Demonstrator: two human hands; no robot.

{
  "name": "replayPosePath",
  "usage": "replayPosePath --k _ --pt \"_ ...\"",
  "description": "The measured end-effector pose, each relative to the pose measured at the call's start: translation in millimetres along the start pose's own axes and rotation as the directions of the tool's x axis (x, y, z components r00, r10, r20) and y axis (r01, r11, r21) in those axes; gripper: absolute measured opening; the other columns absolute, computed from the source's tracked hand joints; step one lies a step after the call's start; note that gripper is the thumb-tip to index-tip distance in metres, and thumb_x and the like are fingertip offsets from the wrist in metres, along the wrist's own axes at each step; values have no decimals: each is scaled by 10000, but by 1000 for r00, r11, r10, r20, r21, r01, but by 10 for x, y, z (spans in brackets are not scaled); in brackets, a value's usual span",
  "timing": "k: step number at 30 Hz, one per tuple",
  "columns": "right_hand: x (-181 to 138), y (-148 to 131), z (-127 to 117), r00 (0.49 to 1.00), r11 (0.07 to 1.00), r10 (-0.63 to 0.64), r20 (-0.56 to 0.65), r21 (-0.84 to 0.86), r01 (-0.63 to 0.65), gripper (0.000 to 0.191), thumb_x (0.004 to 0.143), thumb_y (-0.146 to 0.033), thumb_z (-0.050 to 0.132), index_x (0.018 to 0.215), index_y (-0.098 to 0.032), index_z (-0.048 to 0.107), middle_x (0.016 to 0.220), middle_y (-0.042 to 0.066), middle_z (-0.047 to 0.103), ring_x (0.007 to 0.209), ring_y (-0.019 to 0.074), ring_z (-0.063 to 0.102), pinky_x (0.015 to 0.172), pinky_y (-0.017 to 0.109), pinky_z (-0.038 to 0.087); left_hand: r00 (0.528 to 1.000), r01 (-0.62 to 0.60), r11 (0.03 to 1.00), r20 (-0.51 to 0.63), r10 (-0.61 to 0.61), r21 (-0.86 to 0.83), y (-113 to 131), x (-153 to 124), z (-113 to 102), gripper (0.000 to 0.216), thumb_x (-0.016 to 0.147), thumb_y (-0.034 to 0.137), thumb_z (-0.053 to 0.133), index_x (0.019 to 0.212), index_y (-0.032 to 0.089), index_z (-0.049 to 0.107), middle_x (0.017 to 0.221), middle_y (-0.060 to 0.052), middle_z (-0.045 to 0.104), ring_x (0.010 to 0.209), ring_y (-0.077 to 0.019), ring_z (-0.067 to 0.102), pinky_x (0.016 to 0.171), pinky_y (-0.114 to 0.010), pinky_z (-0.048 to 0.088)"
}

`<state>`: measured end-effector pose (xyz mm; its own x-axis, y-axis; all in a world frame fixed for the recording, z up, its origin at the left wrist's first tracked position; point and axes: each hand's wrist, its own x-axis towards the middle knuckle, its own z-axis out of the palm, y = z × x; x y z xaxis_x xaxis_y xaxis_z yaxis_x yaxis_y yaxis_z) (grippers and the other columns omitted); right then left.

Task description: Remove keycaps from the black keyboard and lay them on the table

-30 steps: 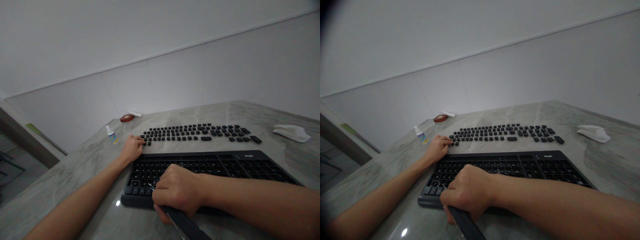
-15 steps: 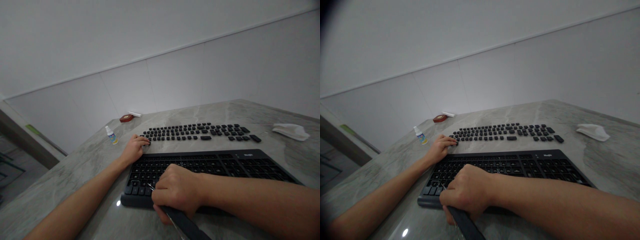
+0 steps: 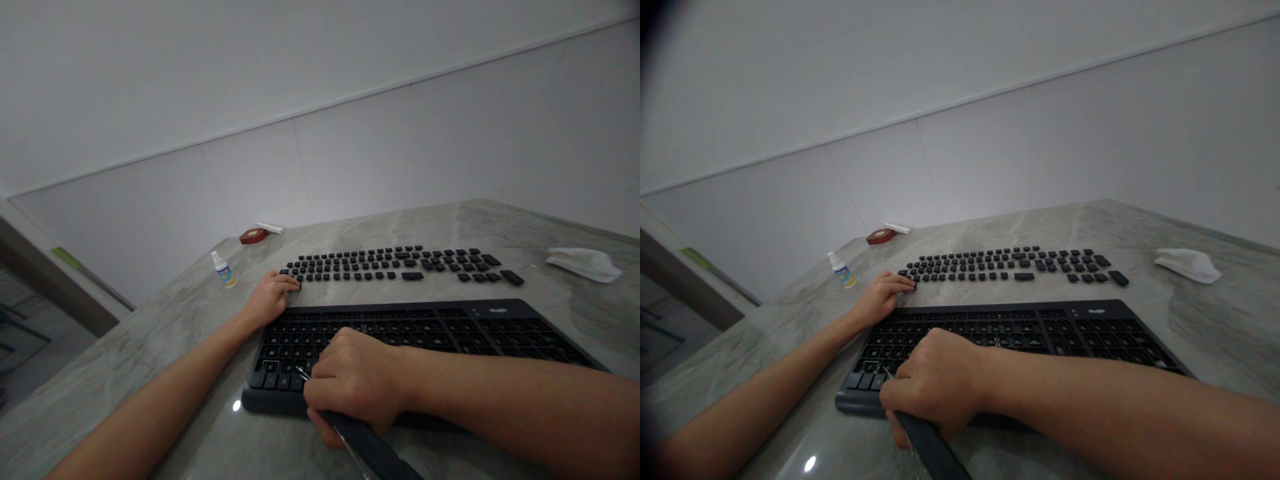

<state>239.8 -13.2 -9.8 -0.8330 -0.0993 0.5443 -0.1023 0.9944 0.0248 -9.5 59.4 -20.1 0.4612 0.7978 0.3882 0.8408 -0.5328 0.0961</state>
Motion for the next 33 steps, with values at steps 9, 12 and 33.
replayPosePath --k 9,12,33 --pt "18 -16 30 984 969 104 -146 239 -67 151 762 -201 567 625 -194 504 504 -49 525 433 96 450 422 227 281 988 -95 994 -130 87 -56 -5 -12 5 513 665 -88 407 950 155 756 1019 -65 740 918 -218 603 849 -378 509" --pt "71 -26 -31 888 786 423 -182 560 -260 151 745 -187 544 600 -182 501 473 -70 463 395 61 399 425 182 320 960 -187 976 -233 157 -109 98 -37 -89 405 753 -33 438 974 135 734 980 -98 714 902 -216 603 827 -375 503" --pt "51 143 -97 825 465 556 98 786 -407 60 761 -178 629 713 -148 608 591 -51 539 510 72 474 506 194 390 879 -61 639 262 398 -767 578 -161 -473 122 846 233 706 763 152 743 795 -73 704 792 -175 635 778 -295 506"
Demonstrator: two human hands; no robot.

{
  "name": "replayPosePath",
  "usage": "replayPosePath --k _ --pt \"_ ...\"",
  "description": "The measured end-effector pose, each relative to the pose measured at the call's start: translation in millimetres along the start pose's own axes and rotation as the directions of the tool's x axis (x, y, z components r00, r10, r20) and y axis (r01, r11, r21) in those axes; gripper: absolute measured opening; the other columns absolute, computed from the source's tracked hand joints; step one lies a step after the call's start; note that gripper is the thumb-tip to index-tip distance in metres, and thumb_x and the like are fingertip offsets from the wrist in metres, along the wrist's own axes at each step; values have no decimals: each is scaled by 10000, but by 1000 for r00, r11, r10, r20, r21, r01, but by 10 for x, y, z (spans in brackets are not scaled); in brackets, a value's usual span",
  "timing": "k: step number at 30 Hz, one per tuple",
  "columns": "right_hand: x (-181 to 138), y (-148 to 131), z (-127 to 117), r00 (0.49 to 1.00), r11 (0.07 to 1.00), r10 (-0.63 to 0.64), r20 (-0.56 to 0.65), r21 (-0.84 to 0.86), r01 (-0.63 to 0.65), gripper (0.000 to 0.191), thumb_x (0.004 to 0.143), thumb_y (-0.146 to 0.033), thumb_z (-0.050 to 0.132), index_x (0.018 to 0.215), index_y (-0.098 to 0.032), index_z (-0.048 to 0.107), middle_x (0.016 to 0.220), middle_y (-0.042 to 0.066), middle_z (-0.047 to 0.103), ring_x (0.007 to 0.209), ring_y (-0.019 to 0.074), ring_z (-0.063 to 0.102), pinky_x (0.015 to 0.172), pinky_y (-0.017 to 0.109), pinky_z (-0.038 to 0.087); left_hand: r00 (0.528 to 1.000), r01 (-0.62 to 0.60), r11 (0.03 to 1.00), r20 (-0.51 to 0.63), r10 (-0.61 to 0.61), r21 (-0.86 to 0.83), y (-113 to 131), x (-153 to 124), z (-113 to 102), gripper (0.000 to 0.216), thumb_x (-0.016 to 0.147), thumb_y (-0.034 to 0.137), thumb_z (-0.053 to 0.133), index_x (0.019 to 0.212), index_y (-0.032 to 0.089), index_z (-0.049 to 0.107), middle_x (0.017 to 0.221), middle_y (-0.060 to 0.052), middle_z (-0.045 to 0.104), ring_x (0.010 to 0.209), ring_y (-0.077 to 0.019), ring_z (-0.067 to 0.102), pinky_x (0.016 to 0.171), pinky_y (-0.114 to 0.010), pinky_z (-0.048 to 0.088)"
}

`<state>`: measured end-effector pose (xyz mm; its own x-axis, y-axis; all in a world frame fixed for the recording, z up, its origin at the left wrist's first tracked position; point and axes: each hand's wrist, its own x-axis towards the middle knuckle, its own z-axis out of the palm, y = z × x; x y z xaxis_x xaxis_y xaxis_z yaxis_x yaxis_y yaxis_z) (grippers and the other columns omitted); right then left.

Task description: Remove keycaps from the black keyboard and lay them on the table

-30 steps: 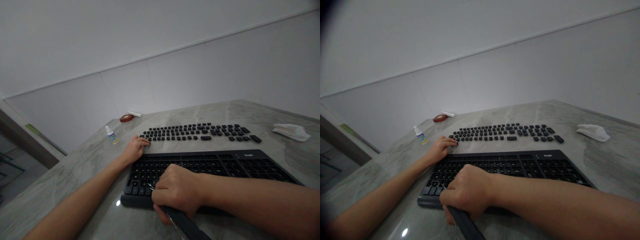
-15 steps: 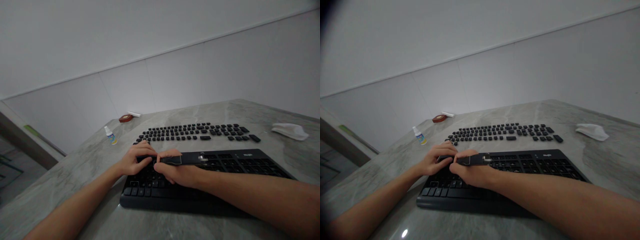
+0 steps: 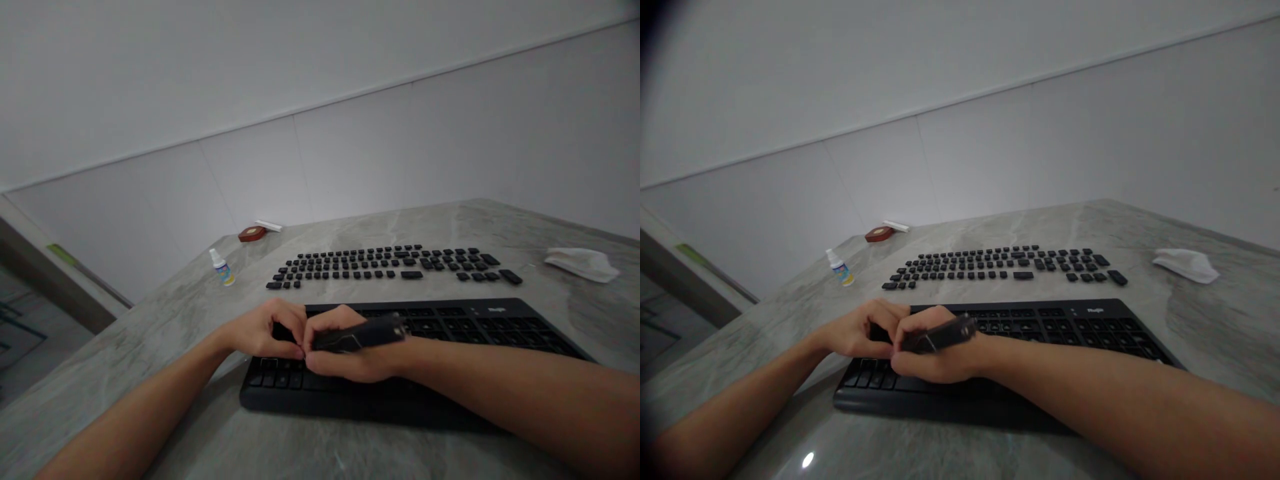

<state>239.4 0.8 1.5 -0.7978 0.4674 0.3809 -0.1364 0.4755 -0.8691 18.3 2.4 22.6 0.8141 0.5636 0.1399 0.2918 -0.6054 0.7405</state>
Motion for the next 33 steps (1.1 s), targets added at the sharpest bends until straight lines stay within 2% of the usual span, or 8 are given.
replayPosePath --k 2,4,9,14,17,22,27,33 --pt "20 10 -21 997 983 80 -11 167 -77 116 797 -245 623 741 -144 610 550 -59 519 448 70 445 438 187 357 1000 9 1000 16 -9 -21 7 4 15 114 837 227 713 752 158 745 827 -78 718 808 -182 650 792 -307 518" --pt "35 23 -33 993 964 122 -2 237 -118 110 797 -231 607 737 -139 614 499 -74 485 397 64 405 394 179 319 999 19 999 35 -18 -30 6 6 22 101 828 231 723 756 166 750 849 -80 728 826 -190 661 804 -315 528" --pt "15 34 -13 1000 999 -10 26 54 9 68 727 -117 584 689 -127 640 603 -31 574 511 70 472 482 176 383 994 28 999 105 -33 43 14 11 19 78 827 244 710 812 186 760 857 -72 741 881 -203 657 860 -325 519" --pt "-16 39 14 995 986 -97 29 -131 100 79 720 -135 576 685 -133 647 633 -11 599 544 85 499 515 189 417 991 26 995 125 -38 96 56 22 15 58 821 222 705 788 185 735 818 -46 728 853 -193 639 834 -309 506" --pt "-22 72 27 994 975 -108 30 -190 111 92 715 -141 574 699 -135 664 623 -8 607 530 84 499 516 191 430 991 30 994 127 -43 107 62 25 21 49 829 213 697 801 183 725 829 -43 716 851 -186 628 821 -301 501" --pt "-17 111 30 977 937 -192 90 -280 210 112 722 -168 580 695 -131 682 592 2 625 506 90 518 523 199 462 992 14 995 121 -26 101 70 43 37 83 832 208 695 759 177 717 801 -42 703 825 -180 622 803 -296 494" --pt "-3 87 15 980 898 -146 139 -397 190 147 745 -193 566 726 -140 701 627 19 658 555 114 572 582 220 501 992 39 996 115 -47 74 66 52 38 44 831 203 707 809 167 721 853 -52 693 846 -180 631 813 -291 507" --pt "12 10 34 996 912 24 82 -409 12 105 725 -176 597 692 -151 694 555 -33 568 511 90 500 515 187 428 991 72 994 109 -81 86 62 40 40 77 870 222 678 850 170 731 896 -49 676 851 -177 628 812 -286 508"
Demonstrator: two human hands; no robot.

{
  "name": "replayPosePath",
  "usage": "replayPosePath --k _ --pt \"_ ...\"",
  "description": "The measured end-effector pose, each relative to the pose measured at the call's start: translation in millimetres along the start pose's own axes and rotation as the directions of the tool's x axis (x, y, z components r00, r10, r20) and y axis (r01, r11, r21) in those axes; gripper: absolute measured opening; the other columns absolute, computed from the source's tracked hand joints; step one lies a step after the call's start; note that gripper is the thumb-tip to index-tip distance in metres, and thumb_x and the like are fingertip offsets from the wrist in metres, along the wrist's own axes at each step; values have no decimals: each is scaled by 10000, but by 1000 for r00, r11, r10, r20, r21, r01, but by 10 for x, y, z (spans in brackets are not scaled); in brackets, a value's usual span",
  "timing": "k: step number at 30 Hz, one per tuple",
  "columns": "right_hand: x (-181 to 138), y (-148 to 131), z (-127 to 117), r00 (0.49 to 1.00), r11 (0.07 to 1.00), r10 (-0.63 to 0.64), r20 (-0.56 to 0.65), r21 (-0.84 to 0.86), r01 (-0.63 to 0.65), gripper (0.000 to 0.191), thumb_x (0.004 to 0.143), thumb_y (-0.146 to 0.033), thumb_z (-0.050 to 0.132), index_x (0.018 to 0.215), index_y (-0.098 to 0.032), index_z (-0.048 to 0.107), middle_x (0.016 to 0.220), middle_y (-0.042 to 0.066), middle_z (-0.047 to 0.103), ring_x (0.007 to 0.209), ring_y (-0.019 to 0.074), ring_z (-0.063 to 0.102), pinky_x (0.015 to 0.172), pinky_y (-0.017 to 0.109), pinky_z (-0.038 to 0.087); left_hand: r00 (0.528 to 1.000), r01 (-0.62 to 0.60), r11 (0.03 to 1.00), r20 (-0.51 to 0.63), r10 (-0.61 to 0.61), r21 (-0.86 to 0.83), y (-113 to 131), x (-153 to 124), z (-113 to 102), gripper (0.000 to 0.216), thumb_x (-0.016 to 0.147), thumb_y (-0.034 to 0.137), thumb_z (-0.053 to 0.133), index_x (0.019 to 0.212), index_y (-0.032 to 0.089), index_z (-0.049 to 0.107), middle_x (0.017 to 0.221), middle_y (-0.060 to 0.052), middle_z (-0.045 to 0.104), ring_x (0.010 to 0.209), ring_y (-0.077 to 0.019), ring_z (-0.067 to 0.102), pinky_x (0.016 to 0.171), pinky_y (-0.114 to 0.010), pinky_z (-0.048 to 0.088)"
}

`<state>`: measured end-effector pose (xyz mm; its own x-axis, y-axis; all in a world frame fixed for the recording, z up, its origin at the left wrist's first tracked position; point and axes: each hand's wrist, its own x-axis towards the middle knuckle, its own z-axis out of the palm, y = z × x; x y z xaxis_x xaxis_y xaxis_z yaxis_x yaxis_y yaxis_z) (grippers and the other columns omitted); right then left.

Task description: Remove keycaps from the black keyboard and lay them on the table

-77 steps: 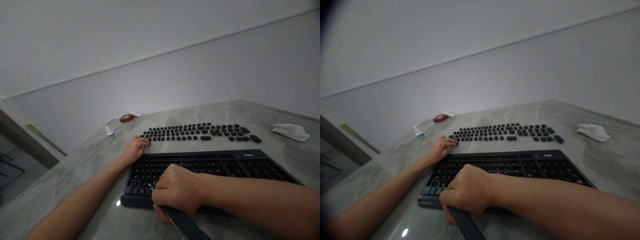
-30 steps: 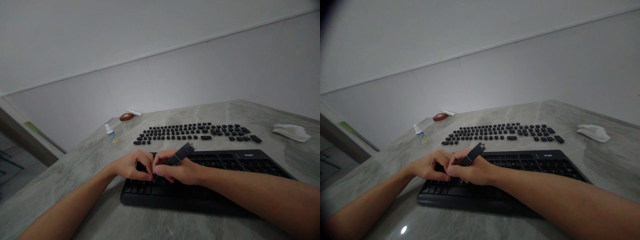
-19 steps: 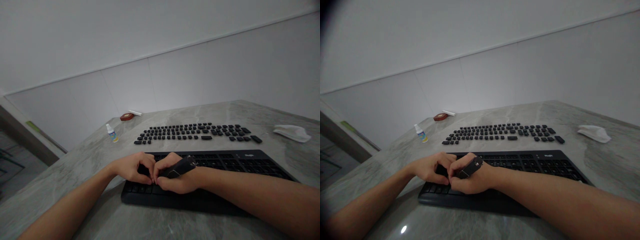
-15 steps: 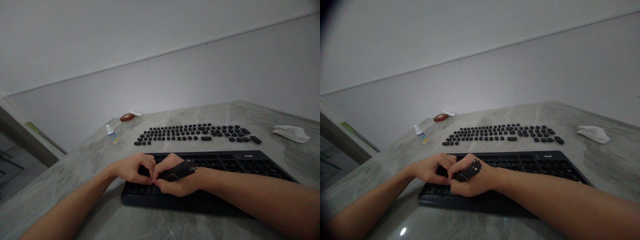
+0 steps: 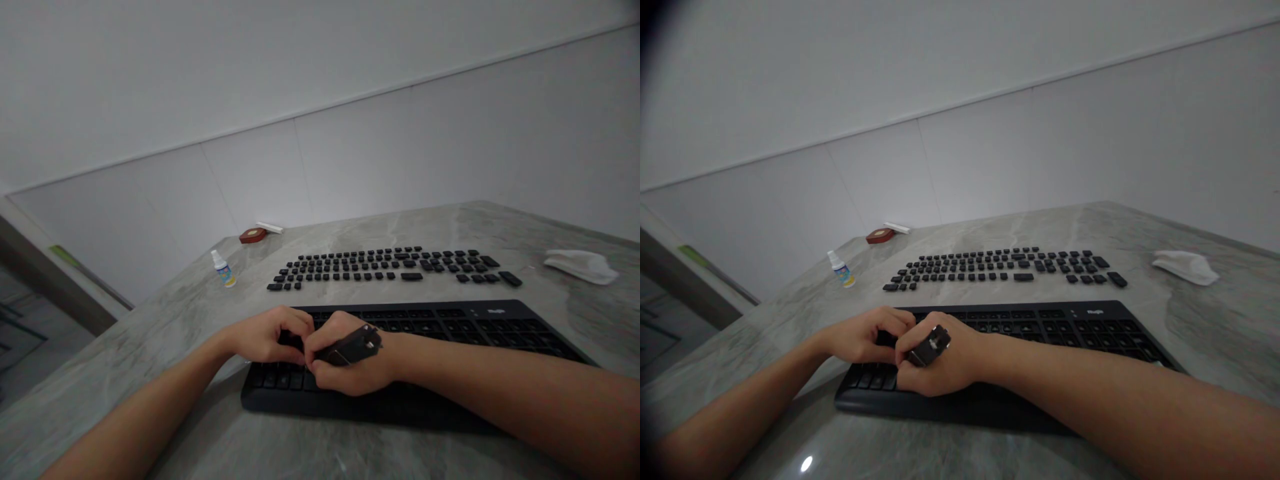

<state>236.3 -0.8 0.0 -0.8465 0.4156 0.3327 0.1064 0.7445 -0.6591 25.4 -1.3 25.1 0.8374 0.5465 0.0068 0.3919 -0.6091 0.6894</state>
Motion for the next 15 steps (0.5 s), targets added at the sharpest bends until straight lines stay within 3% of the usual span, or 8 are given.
replayPosePath --k 9,15 --pt "71 -75 -36 993 977 116 -27 185 -109 152 668 -19 552 591 -134 615 555 -57 512 521 73 463 496 178 353 1000 11 1000 2 -11 -29 19 22 23 109 896 205 644 946 173 736 1004 -72 696 972 -220 643 928 -349 501" --pt "12 -37 45 988 982 107 -109 168 -88 134 684 -68 566 579 -140 609 497 -66 470 454 66 414 471 186 341 999 9 999 -36 -10 -31 -11 3 35 127 892 211 645 824 162 740 937 -67 685 864 -192 648 809 -301 526"
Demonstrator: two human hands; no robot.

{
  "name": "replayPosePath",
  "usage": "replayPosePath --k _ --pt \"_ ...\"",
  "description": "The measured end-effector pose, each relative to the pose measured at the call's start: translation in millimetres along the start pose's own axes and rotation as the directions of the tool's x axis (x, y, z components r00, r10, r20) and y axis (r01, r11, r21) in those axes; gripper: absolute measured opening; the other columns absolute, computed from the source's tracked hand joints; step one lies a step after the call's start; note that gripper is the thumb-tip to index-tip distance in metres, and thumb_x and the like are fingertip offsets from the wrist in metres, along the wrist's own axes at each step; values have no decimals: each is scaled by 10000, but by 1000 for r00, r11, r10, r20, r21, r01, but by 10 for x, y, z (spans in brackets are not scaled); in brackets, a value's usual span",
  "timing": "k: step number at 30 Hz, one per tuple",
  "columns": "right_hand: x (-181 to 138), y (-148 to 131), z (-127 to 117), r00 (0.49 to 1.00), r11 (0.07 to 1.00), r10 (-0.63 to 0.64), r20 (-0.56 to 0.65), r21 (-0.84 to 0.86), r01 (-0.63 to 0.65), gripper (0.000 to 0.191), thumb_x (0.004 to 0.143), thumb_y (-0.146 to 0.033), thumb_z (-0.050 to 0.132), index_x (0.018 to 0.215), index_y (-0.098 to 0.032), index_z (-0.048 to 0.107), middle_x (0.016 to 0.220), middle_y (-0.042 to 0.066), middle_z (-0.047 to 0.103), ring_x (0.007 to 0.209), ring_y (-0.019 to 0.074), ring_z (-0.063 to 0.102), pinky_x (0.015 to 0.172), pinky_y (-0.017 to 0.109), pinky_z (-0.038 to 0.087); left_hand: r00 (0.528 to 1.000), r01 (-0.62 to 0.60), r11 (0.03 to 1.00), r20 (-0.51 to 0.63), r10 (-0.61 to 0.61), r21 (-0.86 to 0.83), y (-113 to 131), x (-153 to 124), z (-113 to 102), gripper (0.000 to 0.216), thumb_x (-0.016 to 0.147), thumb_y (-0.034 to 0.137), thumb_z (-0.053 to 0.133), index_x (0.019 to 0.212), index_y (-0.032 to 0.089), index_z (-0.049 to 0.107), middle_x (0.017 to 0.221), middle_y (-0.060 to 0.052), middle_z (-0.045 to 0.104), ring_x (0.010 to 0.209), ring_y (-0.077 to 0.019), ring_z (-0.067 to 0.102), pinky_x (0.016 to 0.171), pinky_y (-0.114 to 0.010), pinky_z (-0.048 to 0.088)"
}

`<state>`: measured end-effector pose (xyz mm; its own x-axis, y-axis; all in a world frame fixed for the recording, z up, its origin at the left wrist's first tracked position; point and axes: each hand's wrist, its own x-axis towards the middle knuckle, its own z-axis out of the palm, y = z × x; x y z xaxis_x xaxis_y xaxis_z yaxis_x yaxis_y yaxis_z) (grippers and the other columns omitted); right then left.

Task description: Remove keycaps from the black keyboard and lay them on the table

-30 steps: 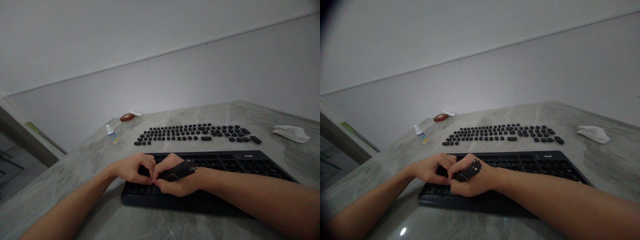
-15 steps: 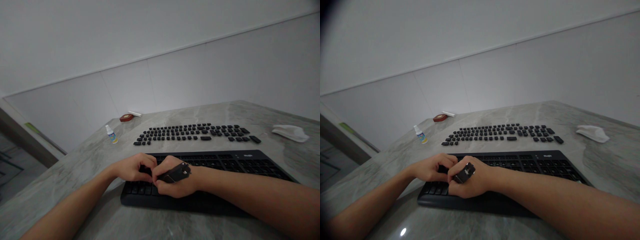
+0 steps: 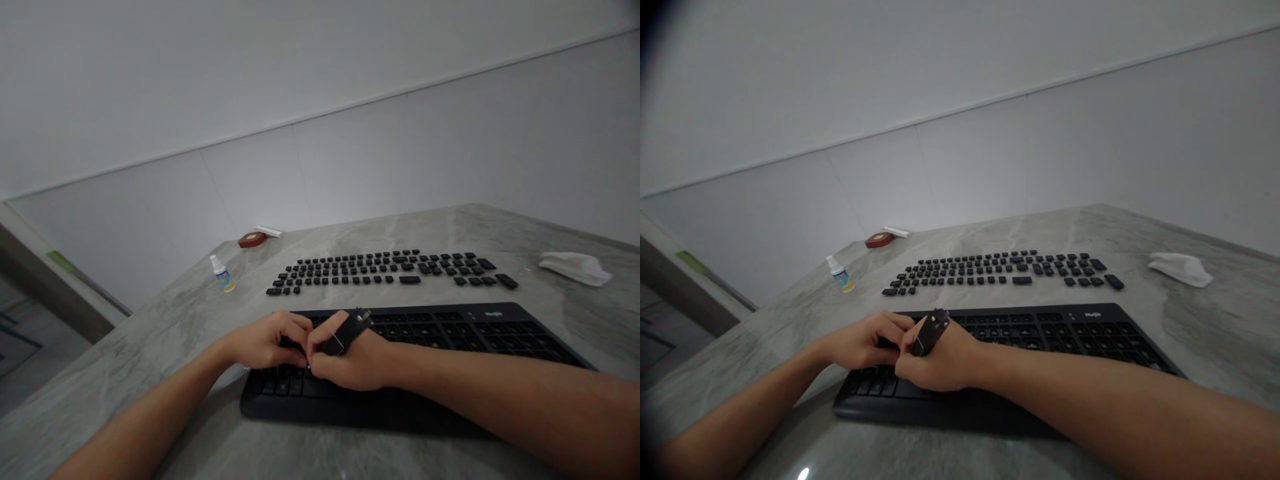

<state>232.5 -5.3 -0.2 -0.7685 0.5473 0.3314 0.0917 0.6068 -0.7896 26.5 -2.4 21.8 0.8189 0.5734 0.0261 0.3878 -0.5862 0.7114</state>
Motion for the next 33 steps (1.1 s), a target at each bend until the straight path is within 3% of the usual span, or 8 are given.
replayPosePath --k 5,8,11,19,26,33 --pt "-181 -1 39 996 966 -84 23 -244 87 100 729 -211 600 704 -163 685 554 -25 569 499 104 517 531 219 402 1000 -20 1000 -10 20 23 8 -9 -1 100 890 194 660 864 175 755 876 -56 678 838 -171 637 797 -265 516" --pt "-224 -58 25 999 979 46 5 -200 -44 150 782 -209 561 737 -167 697 594 -11 612 528 107 558 544 208 417 1000 -16 1000 -18 16 20 12 -6 0 104 893 189 658 867 179 758 884 -57 681 837 -166 637 800 -263 516" --pt "-232 -85 -3 997 988 71 26 -142 -67 167 812 -212 544 746 -167 692 598 -14 612 528 100 558 547 197 427 1000 -19 1000 -18 20 18 10 -9 2 111 896 176 651 864 180 758 888 -55 682 840 -163 638 805 -265 515" --pt "-283 68 24 980 942 -197 38 -270 200 166 757 -250 591 864 -169 688 699 33 671 629 160 618 599 249 462 999 -35 999 -19 36 39 6 -21 4 134 909 163 628 867 167 756 886 -64 674 814 -160 631 765 -260 516" --pt "-276 46 -10 989 971 -131 72 -193 143 173 757 -242 619 892 -174 702 735 23 694 673 158 651 665 249 493 997 -69 995 -32 72 76 -12 -34 10 142 911 151 616 861 156 748 889 -66 676 807 -149 632 758 -240 511" --pt "-203 -54 -75 995 995 87 55 48 -90 152 806 -216 620 879 -151 736 754 9 694 680 121 630 646 201 478 997 -65 995 -24 67 82 18 -28 1 142 898 132 619 877 145 758 893 -69 679 806 -140 636 763 -222 508"
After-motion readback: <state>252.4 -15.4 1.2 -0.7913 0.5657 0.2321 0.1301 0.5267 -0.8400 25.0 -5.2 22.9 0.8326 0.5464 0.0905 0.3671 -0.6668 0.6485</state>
